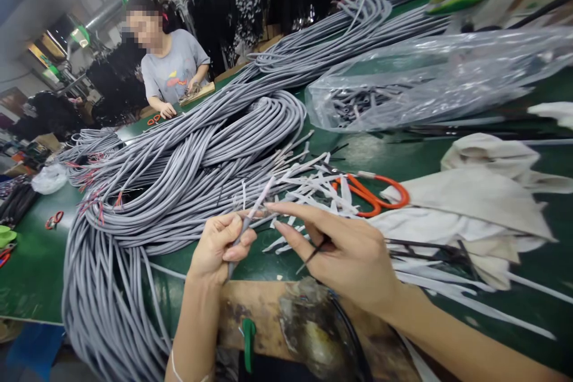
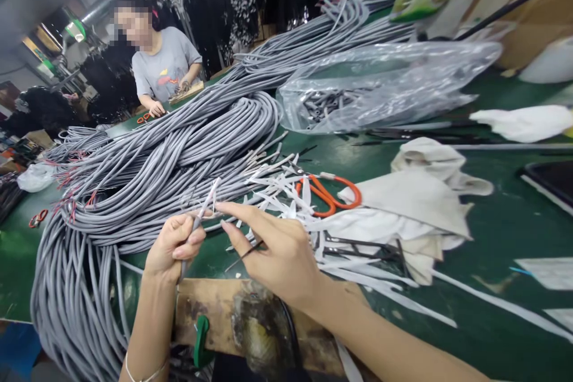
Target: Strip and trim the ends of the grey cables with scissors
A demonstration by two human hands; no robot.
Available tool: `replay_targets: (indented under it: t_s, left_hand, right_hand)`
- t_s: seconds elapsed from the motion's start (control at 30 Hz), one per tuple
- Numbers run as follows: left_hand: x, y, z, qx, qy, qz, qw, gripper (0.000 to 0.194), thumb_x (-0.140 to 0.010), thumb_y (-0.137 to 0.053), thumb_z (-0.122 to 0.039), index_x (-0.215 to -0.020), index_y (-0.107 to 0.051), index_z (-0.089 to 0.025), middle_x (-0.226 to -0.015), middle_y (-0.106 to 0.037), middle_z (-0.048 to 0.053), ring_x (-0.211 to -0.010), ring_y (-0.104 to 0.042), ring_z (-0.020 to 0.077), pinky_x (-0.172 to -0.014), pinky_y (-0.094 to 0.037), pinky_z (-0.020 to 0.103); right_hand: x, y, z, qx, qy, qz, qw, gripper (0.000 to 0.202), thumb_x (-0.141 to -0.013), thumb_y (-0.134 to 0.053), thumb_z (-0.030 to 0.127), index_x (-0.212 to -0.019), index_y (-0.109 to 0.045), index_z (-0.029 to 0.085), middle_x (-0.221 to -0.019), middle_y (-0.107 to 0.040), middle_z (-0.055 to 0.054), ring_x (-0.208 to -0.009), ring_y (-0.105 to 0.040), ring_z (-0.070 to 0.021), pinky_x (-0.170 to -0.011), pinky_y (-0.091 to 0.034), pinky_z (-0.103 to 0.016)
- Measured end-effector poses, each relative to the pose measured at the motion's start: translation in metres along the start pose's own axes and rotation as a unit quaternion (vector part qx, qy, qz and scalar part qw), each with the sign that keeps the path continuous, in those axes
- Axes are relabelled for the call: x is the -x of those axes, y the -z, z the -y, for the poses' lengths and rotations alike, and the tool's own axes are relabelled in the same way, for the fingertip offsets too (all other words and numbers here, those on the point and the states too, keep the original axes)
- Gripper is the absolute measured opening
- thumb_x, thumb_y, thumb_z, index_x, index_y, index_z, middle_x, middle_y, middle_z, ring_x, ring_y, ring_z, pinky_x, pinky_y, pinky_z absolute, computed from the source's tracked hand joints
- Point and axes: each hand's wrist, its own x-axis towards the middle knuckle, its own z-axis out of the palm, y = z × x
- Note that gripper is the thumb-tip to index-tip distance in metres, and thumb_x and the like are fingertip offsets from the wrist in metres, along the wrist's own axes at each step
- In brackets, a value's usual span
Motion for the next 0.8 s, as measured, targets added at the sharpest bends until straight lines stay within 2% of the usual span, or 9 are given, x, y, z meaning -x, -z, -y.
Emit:
replay_targets:
  t_s: [0.13,0.23,0.3,0.4,0.53,0.63,0.67,0.73,0.8]
  left_hand:
    - [0.000,0.001,0.001,-0.008,-0.003,0.010,1.000,0.035,-0.062,-0.082,-0.039,-0.080,-0.074,-0.010,-0.050,-0.044,-0.005,-0.032,-0.015,-0.0057,-0.031,-0.004,0.011]
    - [0.000,-0.003,0.004,-0.057,-0.033,0.006,0.998,0.039,-0.064,-0.079,-0.043,-0.088,-0.075,-0.011,-0.049,-0.044,-0.005,-0.034,-0.019,-0.0029,-0.032,-0.012,0.012]
    - [0.000,-0.008,0.009,-0.116,-0.080,-0.017,0.990,0.046,-0.058,-0.082,-0.043,-0.092,-0.075,-0.013,-0.052,-0.051,-0.003,-0.039,-0.031,0.0011,-0.036,-0.024,0.014]
    - [-0.002,-0.016,0.021,-0.214,-0.188,-0.107,0.953,0.042,-0.057,-0.082,-0.044,-0.086,-0.077,-0.014,-0.062,-0.063,0.003,-0.052,-0.049,0.0094,-0.048,-0.041,0.021]
    - [-0.004,-0.019,0.032,-0.308,-0.285,-0.196,0.886,0.037,-0.083,-0.057,-0.047,-0.085,-0.077,-0.016,-0.055,-0.061,0.002,-0.050,-0.052,0.0126,-0.050,-0.043,0.025]
    - [-0.004,-0.015,0.031,-0.349,-0.350,-0.241,0.835,0.033,-0.085,-0.057,-0.043,-0.082,-0.077,-0.017,-0.070,-0.069,0.006,-0.066,-0.059,0.0158,-0.063,-0.047,0.027]
    - [-0.004,-0.014,0.030,-0.348,-0.362,-0.252,0.828,0.034,-0.085,-0.057,-0.043,-0.079,-0.076,-0.017,-0.073,-0.070,0.007,-0.071,-0.060,0.0167,-0.066,-0.047,0.028]
    - [-0.004,-0.012,0.029,-0.321,-0.358,-0.262,0.837,0.038,-0.083,-0.057,-0.048,-0.073,-0.075,-0.016,-0.067,-0.068,0.005,-0.064,-0.058,0.0151,-0.062,-0.046,0.026]
    - [-0.006,-0.012,0.029,-0.261,-0.339,-0.268,0.864,0.043,-0.081,-0.058,-0.053,-0.070,-0.073,-0.014,-0.059,-0.064,0.003,-0.048,-0.049,0.0097,-0.048,-0.040,0.022]
  right_hand:
    - [0.000,-0.005,-0.003,-0.010,0.006,0.027,1.000,0.020,-0.088,-0.052,0.014,-0.105,-0.063,0.013,-0.092,-0.074,-0.009,-0.073,-0.071,-0.0145,-0.059,-0.054,-0.018]
    - [-0.001,-0.009,-0.005,-0.042,-0.001,0.032,0.999,0.015,-0.088,-0.051,0.016,-0.088,-0.066,0.014,-0.077,-0.074,-0.006,-0.064,-0.070,-0.0133,-0.056,-0.053,-0.018]
    - [-0.001,-0.010,-0.006,-0.074,-0.018,0.038,0.996,0.019,-0.088,-0.050,0.013,-0.077,-0.066,0.016,-0.066,-0.072,-0.002,-0.054,-0.066,-0.0109,-0.050,-0.050,-0.016]
    - [-0.003,-0.009,-0.006,-0.108,-0.041,0.059,0.992,0.022,-0.086,-0.050,0.012,-0.070,-0.065,0.017,-0.059,-0.069,0.000,-0.045,-0.061,-0.0093,-0.044,-0.046,-0.016]
    - [-0.003,-0.008,-0.006,-0.116,-0.054,0.079,0.989,0.020,-0.084,-0.052,0.014,-0.070,-0.066,0.018,-0.059,-0.070,0.000,-0.046,-0.062,-0.0105,-0.044,-0.047,-0.017]
    - [-0.003,-0.009,-0.007,-0.110,-0.068,0.087,0.988,0.021,-0.084,-0.053,0.015,-0.069,-0.066,0.019,-0.061,-0.071,0.000,-0.047,-0.063,-0.0108,-0.046,-0.048,-0.018]
    - [-0.003,-0.009,-0.007,-0.110,-0.070,0.088,0.988,0.021,-0.084,-0.053,0.015,-0.069,-0.066,0.019,-0.062,-0.071,0.001,-0.048,-0.063,-0.0108,-0.047,-0.048,-0.018]
    - [-0.003,-0.009,-0.008,-0.105,-0.070,0.091,0.988,0.021,-0.085,-0.053,0.016,-0.069,-0.066,0.019,-0.061,-0.071,0.001,-0.047,-0.063,-0.0105,-0.047,-0.048,-0.018]
    - [-0.004,-0.009,-0.009,-0.094,-0.067,0.094,0.989,0.023,-0.085,-0.052,0.017,-0.067,-0.066,0.019,-0.057,-0.069,0.002,-0.042,-0.059,-0.0095,-0.044,-0.046,-0.017]
